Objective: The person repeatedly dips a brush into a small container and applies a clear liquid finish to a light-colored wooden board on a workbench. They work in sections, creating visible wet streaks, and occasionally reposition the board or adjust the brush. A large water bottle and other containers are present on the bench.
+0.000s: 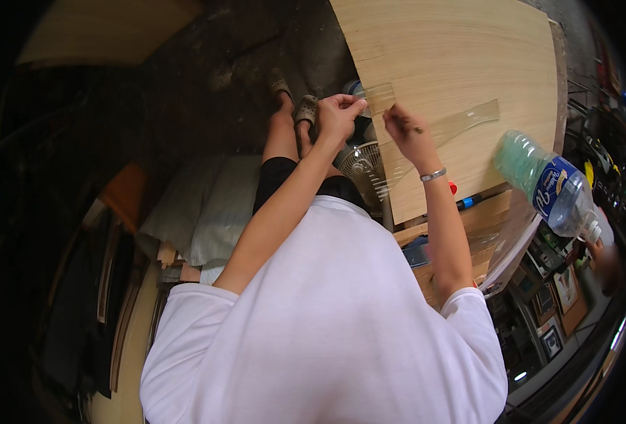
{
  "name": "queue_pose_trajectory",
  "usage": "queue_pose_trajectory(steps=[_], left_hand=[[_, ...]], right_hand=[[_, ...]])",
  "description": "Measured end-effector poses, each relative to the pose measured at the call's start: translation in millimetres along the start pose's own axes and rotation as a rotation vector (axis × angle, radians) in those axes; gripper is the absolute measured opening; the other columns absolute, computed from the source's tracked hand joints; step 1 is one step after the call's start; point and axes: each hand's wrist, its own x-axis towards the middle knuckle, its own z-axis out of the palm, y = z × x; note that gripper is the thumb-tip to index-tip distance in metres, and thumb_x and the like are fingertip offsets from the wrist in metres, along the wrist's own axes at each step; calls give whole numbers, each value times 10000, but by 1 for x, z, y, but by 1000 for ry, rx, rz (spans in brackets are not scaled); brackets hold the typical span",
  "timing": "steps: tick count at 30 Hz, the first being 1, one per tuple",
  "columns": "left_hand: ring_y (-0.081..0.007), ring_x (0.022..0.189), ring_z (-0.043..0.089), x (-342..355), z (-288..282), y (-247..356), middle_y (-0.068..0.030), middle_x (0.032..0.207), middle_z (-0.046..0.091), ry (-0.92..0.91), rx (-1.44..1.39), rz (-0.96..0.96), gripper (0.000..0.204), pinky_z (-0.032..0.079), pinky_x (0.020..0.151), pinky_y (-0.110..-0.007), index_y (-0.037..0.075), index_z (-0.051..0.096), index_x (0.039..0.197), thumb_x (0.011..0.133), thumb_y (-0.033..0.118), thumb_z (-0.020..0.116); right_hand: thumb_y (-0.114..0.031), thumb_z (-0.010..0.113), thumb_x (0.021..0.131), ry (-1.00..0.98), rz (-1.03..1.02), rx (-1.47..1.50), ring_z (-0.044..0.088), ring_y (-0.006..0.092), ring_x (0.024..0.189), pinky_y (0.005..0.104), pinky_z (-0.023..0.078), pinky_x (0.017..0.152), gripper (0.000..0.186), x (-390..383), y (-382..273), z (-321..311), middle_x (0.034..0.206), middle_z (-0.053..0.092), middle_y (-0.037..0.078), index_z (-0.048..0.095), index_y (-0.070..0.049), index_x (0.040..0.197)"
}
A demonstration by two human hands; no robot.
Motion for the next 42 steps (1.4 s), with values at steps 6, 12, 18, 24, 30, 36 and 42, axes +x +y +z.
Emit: queue_pose_trajectory(steps=[6,12,18,24,30,36,42], left_hand=[[-77,660,611,-3,-1,-4,-49,784,690,-4,-32,6,181,481,610,-193,-50,684,910,813,83,759],[-86,664,616,-1,-3,-11,-61,797,693,4,-33,-7,179,483,607,-193,-55,680,905,816,80,758],[-110,688,624,-1,-9,3,-71,813,694,-50,-7,20,213,493,637,-222,-57,680,943,814,91,765],[-162,824,665,-39,30,65,-116,923,701,-251,35,-19,261,528,773,-269,-55,665,1021,857,135,734],[-170,864,661,-104,169,118,-123,949,689,-683,25,6,283,538,778,-286,-67,636,1053,876,141,711],[-187,850,659,-155,304,133,-121,958,685,-822,50,-135,227,546,760,-300,-47,651,1031,877,115,690],[-206,816,654,-161,360,129,-121,928,679,-782,159,-164,185,549,724,-309,-30,667,1003,869,95,679]], right_hand=[[-20,644,874,105,-84,73,503,211,592,283,449,583,126,41,10,-6,686,568,124,519,-1,868],[11,617,853,65,-89,120,543,226,608,298,455,590,106,41,17,0,707,565,149,514,-7,871],[-47,649,876,125,64,112,596,144,638,273,467,594,93,-48,-4,-4,692,597,94,574,-8,914],[-165,645,937,631,297,627,577,63,770,205,459,660,211,-124,-14,-16,863,623,7,601,-12,1075],[-289,492,1022,918,402,778,546,74,605,206,444,563,295,-158,-11,-36,764,598,25,578,-8,994],[-313,470,1030,1047,321,942,432,37,510,182,349,477,328,-184,-17,-89,663,536,-15,588,-9,1065],[-322,541,997,1160,274,1044,414,37,468,190,314,421,337,-206,-23,-143,606,521,-15,621,-2,1062]])
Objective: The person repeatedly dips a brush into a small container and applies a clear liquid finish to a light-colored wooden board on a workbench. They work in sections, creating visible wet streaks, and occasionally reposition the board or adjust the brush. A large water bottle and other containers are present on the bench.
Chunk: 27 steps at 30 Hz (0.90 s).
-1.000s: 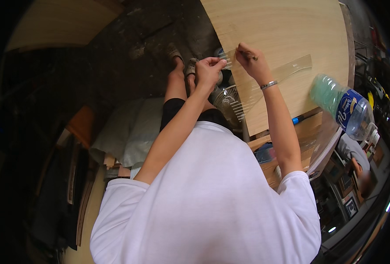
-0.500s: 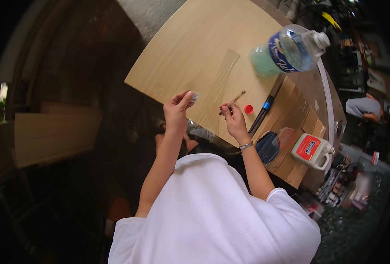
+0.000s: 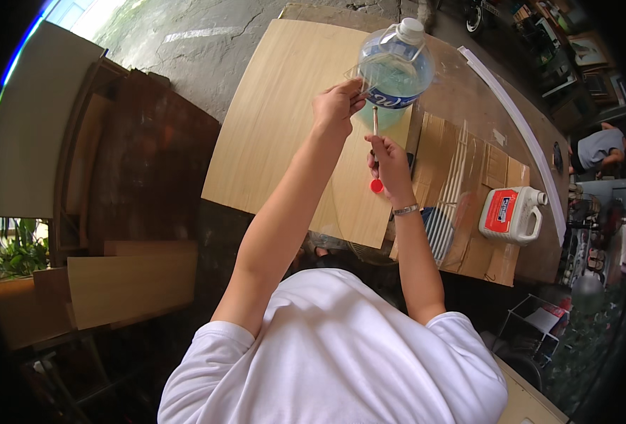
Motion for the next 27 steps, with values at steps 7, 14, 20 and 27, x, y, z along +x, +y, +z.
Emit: queue_pose_trajectory(steps=[7,14,20,27], left_hand=[[-177,746,641,23,12,1,-73,892,687,-16,43,-44,156,511,635,-275,7,666,968,857,114,691],[-169,672,623,34,20,3,-84,831,680,-66,16,-63,165,507,582,-266,-11,653,960,847,99,701],[-177,615,616,32,31,8,-125,789,666,-56,-36,-35,156,504,513,-258,-71,643,919,834,42,707],[-180,628,619,40,35,7,-86,787,660,-36,38,-39,139,541,561,-271,-24,650,925,853,84,701]], right_hand=[[-300,558,981,41,-198,-70,416,40,446,198,295,406,316,23,-50,-6,583,524,-8,645,-4,1047],[-293,566,975,27,-198,-29,406,45,420,199,297,397,319,25,-58,-3,561,527,2,661,8,1020],[-252,548,989,67,-329,60,414,45,431,204,303,394,276,32,-62,0,554,514,-1,658,0,1017],[-243,530,1000,179,-242,57,404,43,432,205,295,393,262,8,-54,-8,546,495,-15,647,-8,1011]])
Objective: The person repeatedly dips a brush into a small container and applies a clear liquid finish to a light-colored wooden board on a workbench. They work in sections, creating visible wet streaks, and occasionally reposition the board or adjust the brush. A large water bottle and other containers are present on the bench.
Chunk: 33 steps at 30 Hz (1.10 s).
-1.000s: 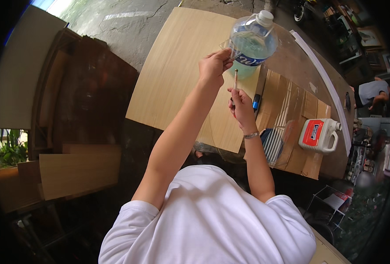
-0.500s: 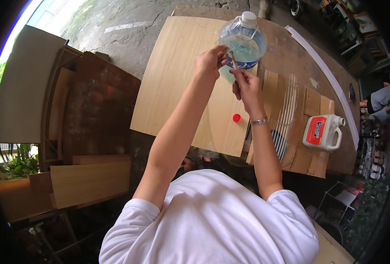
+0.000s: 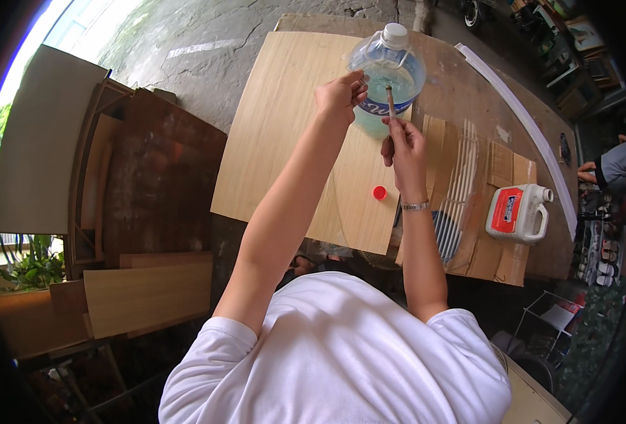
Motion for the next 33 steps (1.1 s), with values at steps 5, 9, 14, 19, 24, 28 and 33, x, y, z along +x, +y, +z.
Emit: queue_pose_trajectory(steps=[5,9,14,19,24,28,33], left_hand=[[-190,679,636,3,5,-8,-102,837,666,-9,20,18,145,554,585,-281,-22,645,965,873,84,681],[-196,773,654,-9,11,-6,-103,924,687,-110,-28,25,208,551,668,-314,-24,634,1041,898,126,654],[-177,867,646,-40,-22,-4,-66,1027,686,-173,100,69,264,524,767,-321,34,621,1143,936,197,615],[-124,841,629,-79,-150,-23,-37,1009,677,82,249,185,278,486,709,-268,51,634,1133,928,238,641],[-101,708,561,-143,-293,-97,-41,862,634,803,306,264,281,447,612,-248,22,616,1046,885,233,706],[-101,723,524,-193,-352,-173,-2,875,586,979,212,-79,450,427,577,-273,74,586,1091,813,372,777],[-152,954,604,-211,-352,-229,-27,1014,641,531,-10,-528,406,476,775,-331,97,588,1140,836,300,764]], right_hand=[[-233,527,1000,28,-19,1,399,38,431,202,290,390,264,-13,4,-14,541,479,-24,644,3,1020],[-225,538,996,66,-32,47,451,44,426,202,314,378,251,-22,7,-24,544,526,-7,652,-2,1013],[-228,516,1009,15,-11,122,534,77,497,207,400,443,228,-48,19,-32,625,596,24,601,-20,1046],[-243,534,1003,-54,-72,147,644,138,730,252,497,704,182,-82,58,-36,833,684,75,510,-64,1023],[-191,661,930,-105,-39,13,536,79,619,212,465,620,180,-96,101,-42,752,597,4,528,-72,951],[-128,670,919,-200,85,4,517,64,604,201,430,535,160,-100,120,-39,795,578,13,519,-78,929],[-59,653,901,-258,49,-8,527,54,577,189,441,524,146,-87,126,-21,786,594,10,515,-73,946]])
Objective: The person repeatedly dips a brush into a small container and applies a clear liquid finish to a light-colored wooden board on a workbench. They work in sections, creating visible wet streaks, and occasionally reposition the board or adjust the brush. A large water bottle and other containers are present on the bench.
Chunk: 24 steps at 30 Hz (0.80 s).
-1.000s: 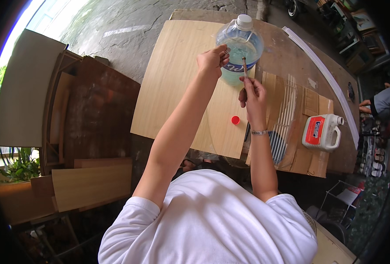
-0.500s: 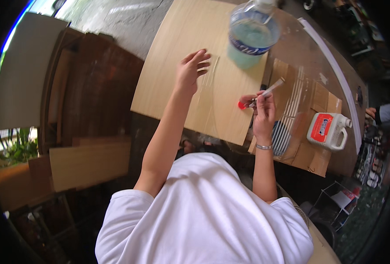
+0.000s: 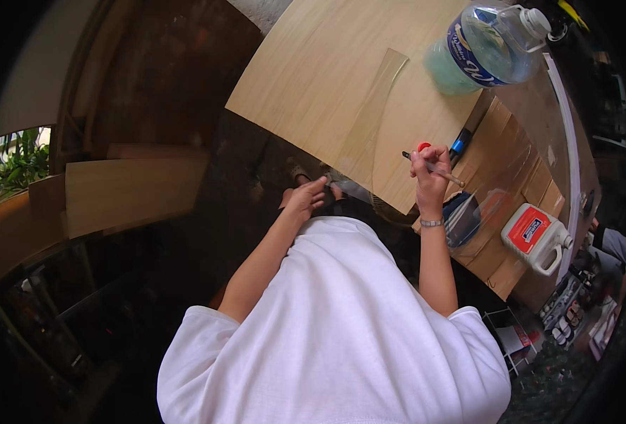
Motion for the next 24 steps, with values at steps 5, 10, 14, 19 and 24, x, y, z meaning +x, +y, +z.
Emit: queue_pose_trajectory(steps=[5,10,14,19,24], left_hand=[[-109,869,589,3,32,-19,-5,1031,635,-239,-170,-40,290,483,713,-252,115,574,1139,886,151,710],[-134,874,641,-5,35,-19,-35,970,675,-248,-278,114,290,495,744,-256,91,563,1125,878,121,712],[-144,887,648,-15,30,-8,-52,972,689,-231,-270,241,237,492,762,-257,71,597,1085,877,104,707],[-145,919,654,-27,20,12,-46,984,697,-204,-256,309,183,490,786,-264,80,633,1050,883,107,701],[-139,950,657,-23,6,41,-28,993,704,-193,-260,358,192,486,822,-287,112,639,1058,879,118,708]], right_hand=[[-113,605,940,36,60,-59,545,53,579,191,449,526,72,10,-1,10,800,604,12,571,-56,967],[-183,550,978,58,92,-138,564,58,575,194,448,528,151,8,1,15,743,627,22,596,-40,997],[-218,530,992,54,121,-39,565,61,564,191,444,533,201,10,0,16,748,668,58,590,-30,1032],[-209,527,998,69,52,-84,555,84,562,211,435,533,192,15,0,22,795,688,98,580,-40,1069],[-155,576,970,54,1,-110,555,66,595,197,425,527,137,20,6,33,773,659,63,566,-41,1045]])
